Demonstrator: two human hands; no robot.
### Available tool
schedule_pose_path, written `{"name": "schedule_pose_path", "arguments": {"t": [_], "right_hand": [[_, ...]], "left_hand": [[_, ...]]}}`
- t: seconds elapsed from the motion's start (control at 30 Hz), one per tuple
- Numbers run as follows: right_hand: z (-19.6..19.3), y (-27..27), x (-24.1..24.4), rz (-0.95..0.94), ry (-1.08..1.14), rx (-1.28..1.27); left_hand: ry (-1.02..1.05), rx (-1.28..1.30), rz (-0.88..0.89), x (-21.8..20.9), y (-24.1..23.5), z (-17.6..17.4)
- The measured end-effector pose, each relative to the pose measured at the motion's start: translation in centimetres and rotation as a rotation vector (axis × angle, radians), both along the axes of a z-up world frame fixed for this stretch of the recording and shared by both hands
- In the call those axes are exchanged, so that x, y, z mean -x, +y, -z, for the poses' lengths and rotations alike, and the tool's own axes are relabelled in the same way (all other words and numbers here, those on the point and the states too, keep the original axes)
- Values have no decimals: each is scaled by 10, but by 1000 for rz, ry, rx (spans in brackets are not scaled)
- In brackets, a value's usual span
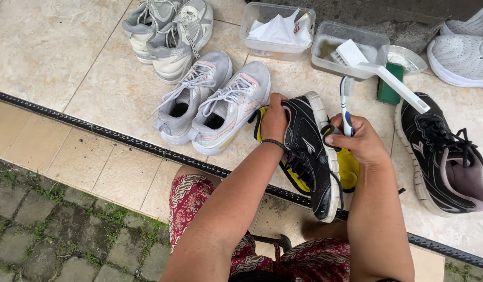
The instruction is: Cleaning sneakers using a toothbrush and cleaning solution
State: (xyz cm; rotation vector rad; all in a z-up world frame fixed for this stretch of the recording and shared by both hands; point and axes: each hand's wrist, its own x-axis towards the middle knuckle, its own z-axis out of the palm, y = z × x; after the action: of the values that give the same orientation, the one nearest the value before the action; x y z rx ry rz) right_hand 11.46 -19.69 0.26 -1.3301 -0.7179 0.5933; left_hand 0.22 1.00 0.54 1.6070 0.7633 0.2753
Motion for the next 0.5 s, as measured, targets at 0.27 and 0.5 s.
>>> {"name": "schedule_pose_path", "arguments": {"t": [0.27, 0.5], "right_hand": [[8, 20, -13, 307, 81, -157], [6, -10, -10, -16, 34, -74]], "left_hand": [[45, -234, 86, 6, -12, -18], [6, -159, 80, -5, 1, 15]]}}
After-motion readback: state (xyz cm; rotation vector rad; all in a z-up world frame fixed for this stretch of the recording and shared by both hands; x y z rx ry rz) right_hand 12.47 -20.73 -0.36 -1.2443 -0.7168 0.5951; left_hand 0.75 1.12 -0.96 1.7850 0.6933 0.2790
